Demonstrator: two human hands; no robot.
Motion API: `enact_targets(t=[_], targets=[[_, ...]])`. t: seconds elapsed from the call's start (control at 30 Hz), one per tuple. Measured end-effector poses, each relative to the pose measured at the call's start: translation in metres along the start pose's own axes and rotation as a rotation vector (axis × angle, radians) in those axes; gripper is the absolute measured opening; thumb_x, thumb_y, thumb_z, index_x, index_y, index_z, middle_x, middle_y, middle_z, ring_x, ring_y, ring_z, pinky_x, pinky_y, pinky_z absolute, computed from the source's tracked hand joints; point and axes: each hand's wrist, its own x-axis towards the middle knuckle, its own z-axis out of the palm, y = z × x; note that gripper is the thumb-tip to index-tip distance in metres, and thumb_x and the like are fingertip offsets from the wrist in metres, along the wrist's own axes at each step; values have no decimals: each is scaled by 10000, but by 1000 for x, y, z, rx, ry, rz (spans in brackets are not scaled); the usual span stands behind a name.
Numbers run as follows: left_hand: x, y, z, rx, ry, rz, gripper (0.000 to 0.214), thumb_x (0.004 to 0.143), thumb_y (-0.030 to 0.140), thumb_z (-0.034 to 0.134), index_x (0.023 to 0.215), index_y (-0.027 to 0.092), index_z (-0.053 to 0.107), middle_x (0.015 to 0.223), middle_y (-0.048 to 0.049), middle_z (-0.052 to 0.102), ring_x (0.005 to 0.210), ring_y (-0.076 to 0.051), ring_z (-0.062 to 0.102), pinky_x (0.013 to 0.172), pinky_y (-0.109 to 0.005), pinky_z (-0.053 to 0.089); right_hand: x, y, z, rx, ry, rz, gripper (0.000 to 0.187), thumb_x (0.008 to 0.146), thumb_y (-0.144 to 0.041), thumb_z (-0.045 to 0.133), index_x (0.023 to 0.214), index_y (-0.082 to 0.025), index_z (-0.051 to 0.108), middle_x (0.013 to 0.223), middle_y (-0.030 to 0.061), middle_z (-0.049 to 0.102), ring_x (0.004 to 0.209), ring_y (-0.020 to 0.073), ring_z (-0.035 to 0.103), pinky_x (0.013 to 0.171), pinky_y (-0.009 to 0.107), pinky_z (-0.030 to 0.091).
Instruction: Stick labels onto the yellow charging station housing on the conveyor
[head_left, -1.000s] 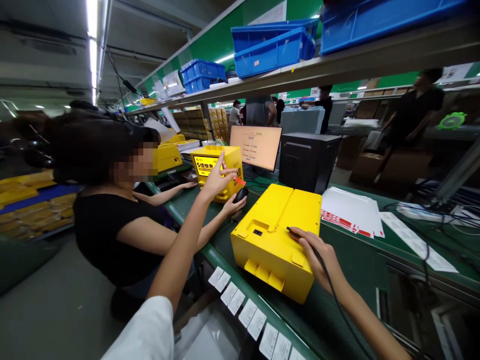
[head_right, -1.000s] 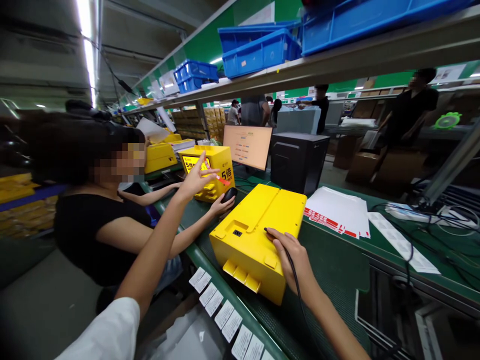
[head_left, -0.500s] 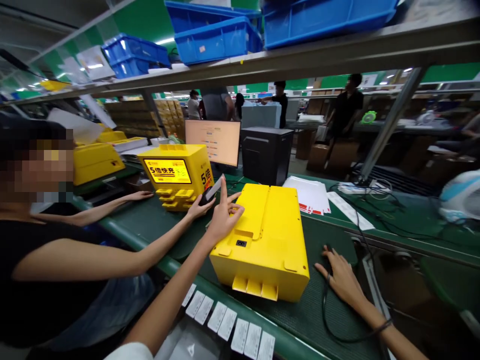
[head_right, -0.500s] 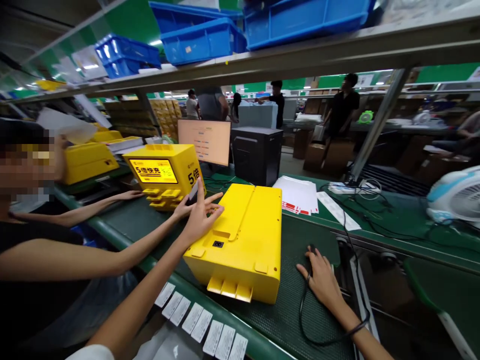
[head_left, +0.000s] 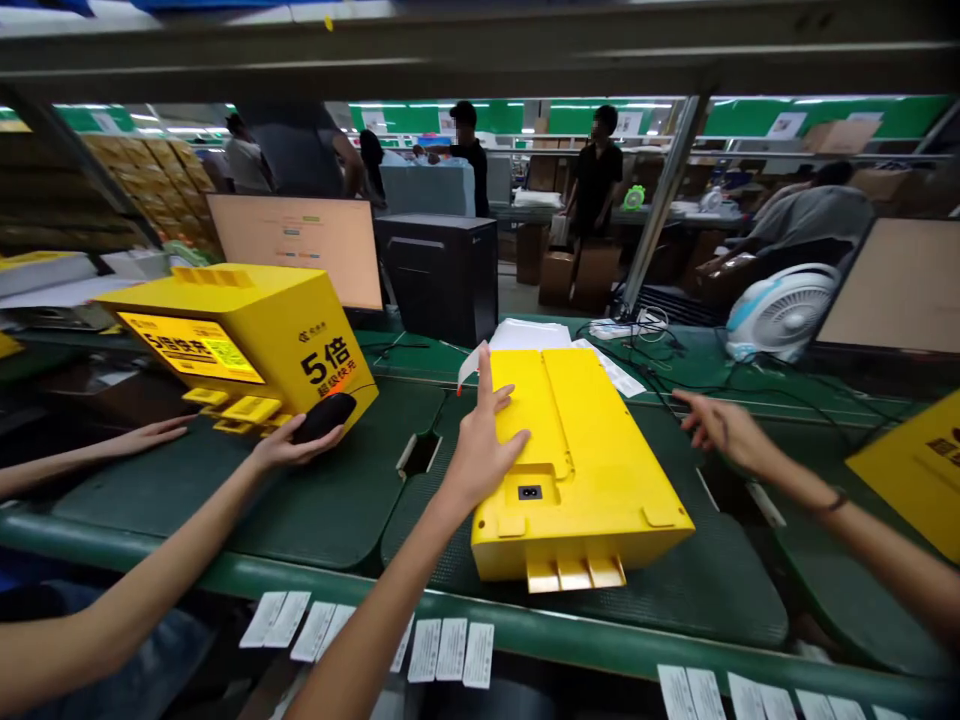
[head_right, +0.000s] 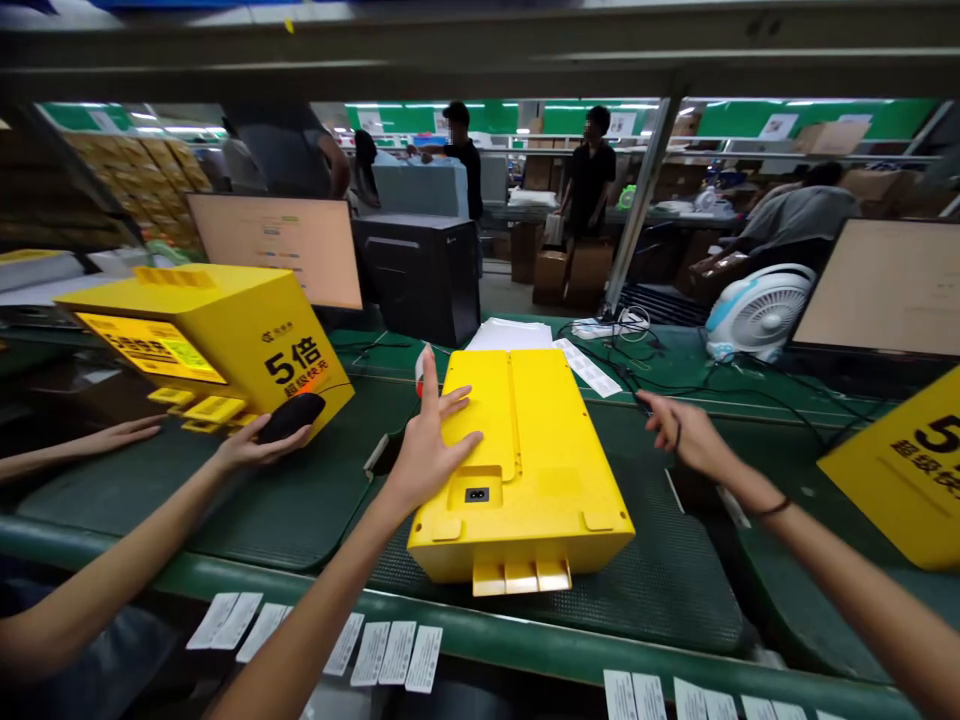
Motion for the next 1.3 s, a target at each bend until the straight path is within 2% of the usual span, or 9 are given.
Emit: enact_targets(t=[0.13,0.2,0.3,0.37,0.5,1.0,1.1,1.23,1.3], targets=[[9,5,21,-55,-50,44,1173,893,183,694,1660,367,-175,1509,-163,571,1337,-318,627,1165,-567,480,36,-115,-77,-9,36,-111,670,1007,-709,517,1198,-124,783,789,84,734,655,204,706,616,292,607],[11,6,29,-79,-62,82,1146,880,163,691,1676,368,-107,1480,-160,589,1291,-315,647,1142,-561,497,36,-175,-72,46,-136,-207,585,954,-620,637,1158,-97,802,829,74,760,732,212,748,693,280,612],[12,6,35,-90,-23,133,1110,857,122,685,1691,344,-13,1300,-117,682,1162,-278,678,1092,-511,529,18,-228,-20,107,-528,-291,397,843,-494,822,993,-127,840,707,33,742,568,195,717,544,230,577],[12,6,37,-78,27,142,1092,849,97,672,1692,331,19,1159,-74,713,1049,-241,675,1059,-468,541,8,-234,23,95,-730,-319,155,922,-265,758,924,-124,822,678,20,736,552,167,709,543,196,549],[12,3,39,-83,66,135,1092,832,52,626,1693,330,15,1091,-42,712,990,-211,644,1029,-413,535,5,-216,73,-4,-753,-303,114,853,-94,737,749,-131,764,667,14,732,575,157,706,544,179,492],[11,3,41,-158,80,72,1074,822,24,569,1697,273,-1,1046,-65,713,979,-217,666,1018,-428,549,-14,-221,96,-148,-630,-285,230,696,60,701,612,-139,621,555,-41,559,490,90,425,521,234,269],[13,3,40,-128,83,80,1061,824,44,571,1698,287,21,1054,-59,711,989,-214,673,1036,-432,550,-21,-223,87,-72,-620,-264,201,726,60,722,662,-127,683,640,-18,631,549,93,494,552,219,313],[18,3,38,-98,67,80,1107,831,91,599,1692,279,-70,1051,-47,731,996,-216,694,1037,-436,558,10,-231,38,125,-658,-189,97,884,-192,825,867,-108,780,583,-38,593,479,80,479,484,173,347],[19,4,37,-106,71,75,1132,836,112,619,1685,263,-114,1048,-53,739,992,-213,709,1032,-428,564,46,-246,8,418,-450,-28,262,999,-280,742,931,-27,740,568,-44,554,406,41,409,409,124,299]])
